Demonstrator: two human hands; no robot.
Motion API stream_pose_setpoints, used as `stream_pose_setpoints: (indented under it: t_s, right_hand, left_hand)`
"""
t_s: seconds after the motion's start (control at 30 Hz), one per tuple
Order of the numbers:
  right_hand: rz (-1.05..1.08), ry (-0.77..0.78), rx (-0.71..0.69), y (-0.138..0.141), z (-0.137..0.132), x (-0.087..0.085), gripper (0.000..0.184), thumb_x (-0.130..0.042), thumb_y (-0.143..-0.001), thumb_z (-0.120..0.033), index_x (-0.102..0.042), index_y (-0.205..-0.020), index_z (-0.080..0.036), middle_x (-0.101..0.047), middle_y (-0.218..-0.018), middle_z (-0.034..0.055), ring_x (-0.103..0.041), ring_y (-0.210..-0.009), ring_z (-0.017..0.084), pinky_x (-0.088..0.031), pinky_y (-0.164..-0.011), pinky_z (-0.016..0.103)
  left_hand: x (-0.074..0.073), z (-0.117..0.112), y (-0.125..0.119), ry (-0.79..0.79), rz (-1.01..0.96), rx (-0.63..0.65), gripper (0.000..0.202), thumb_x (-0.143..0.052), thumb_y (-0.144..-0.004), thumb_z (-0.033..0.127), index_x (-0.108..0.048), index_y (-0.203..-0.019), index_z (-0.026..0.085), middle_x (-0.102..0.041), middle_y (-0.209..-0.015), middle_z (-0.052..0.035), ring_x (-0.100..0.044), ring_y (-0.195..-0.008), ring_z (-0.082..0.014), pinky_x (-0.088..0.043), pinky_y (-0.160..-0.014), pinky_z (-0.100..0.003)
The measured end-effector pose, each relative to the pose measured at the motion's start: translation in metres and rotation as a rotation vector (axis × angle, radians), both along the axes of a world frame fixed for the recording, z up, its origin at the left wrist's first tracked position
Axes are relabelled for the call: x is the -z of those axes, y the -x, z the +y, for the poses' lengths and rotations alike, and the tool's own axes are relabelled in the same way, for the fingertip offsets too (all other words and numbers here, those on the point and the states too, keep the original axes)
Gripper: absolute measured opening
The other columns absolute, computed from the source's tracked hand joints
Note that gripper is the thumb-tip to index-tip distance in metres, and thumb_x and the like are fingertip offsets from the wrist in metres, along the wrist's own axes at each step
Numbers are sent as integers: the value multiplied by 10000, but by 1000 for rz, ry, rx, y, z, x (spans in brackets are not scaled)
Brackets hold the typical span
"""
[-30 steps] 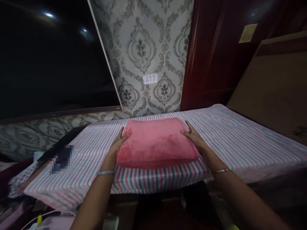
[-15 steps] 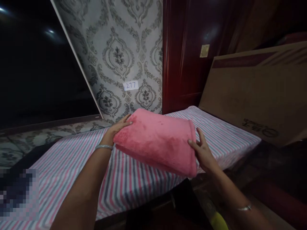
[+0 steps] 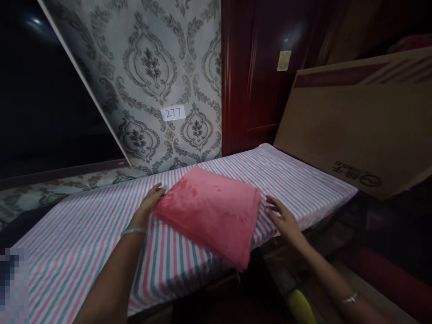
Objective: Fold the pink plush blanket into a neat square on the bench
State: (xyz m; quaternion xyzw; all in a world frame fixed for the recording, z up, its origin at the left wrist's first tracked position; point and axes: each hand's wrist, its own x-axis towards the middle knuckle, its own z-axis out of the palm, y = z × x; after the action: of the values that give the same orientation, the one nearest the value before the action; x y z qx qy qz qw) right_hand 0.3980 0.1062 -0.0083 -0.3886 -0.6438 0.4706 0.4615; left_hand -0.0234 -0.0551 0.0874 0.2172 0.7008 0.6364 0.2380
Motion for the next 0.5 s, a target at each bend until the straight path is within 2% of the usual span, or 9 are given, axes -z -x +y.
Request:
stream_pose_setpoints:
  t_s: [0.07,0.13,0.17,0.23,0.3,0.4,0.5]
  right_hand:
    - [-75,-145,-12,8,32,-16,609,-686,-786,-608,-657,-1289,-266,-652,-1312,136,-658,-1117,304,-568,-928,480]
    - [-149,-217,-79,29,61,-32,556,-674,-798,-524,-667,-1282,-252,-675,-1273,129,-666,-1080,292,-561,-934,475]
    - [-198,-228,-112,43,74,-39,543,-667,-803,-474,-665,-1293,-241,-686,-1256,127,-666,-1076,289,-549,-956,478]
    - [-313,-210,-173,73,95,-52,541,-660,-809,-386,-656,-1318,-204,-701,-1230,136,-661,-1098,289,-519,-1005,472]
    - [-416,-160,-250,99,109,-63,560,-644,-843,-348,-627,-1366,-150,-697,-1242,159,-658,-1113,284,-502,-1029,439]
    - [-513,-108,-370,126,120,-77,485,-621,-902,-363,-648,-1328,-133,-673,-1307,161,-641,-1150,273,-480,-1048,380]
    - [-599,-98,-477,140,124,-86,327,-636,-906,-404,-731,-1104,-162,-710,-1237,117,-641,-1111,266,-493,-1005,342]
  left_hand:
    - [11,-21,-8,-50,64,-186,380,-847,-715,332,-666,-1017,191,-689,-925,-13,-641,-793,-147,-505,-672,-241]
    - [28,-44,-26,-104,25,-263,353,-805,-734,359,-643,-1006,201,-662,-863,10,-622,-717,-129,-485,-617,-230]
    - [39,-56,-38,-133,-48,-266,367,-810,-709,358,-636,-992,202,-656,-810,16,-616,-663,-129,-483,-591,-235]
    - [58,-78,-65,-137,-275,-184,430,-851,-641,313,-631,-992,197,-675,-780,-2,-657,-637,-159,-526,-602,-273]
    - [70,-93,-92,-211,-404,-173,510,-863,-623,209,-618,-1071,209,-726,-908,-50,-733,-785,-209,-593,-719,-323]
    - [70,-99,-121,-249,-627,-136,419,-831,-659,154,-608,-1010,209,-740,-1061,-127,-749,-1006,-287,-613,-895,-407]
    - [59,-87,-134,-215,-784,-99,269,-797,-689,159,-619,-887,198,-742,-1063,-132,-746,-1024,-292,-607,-952,-424]
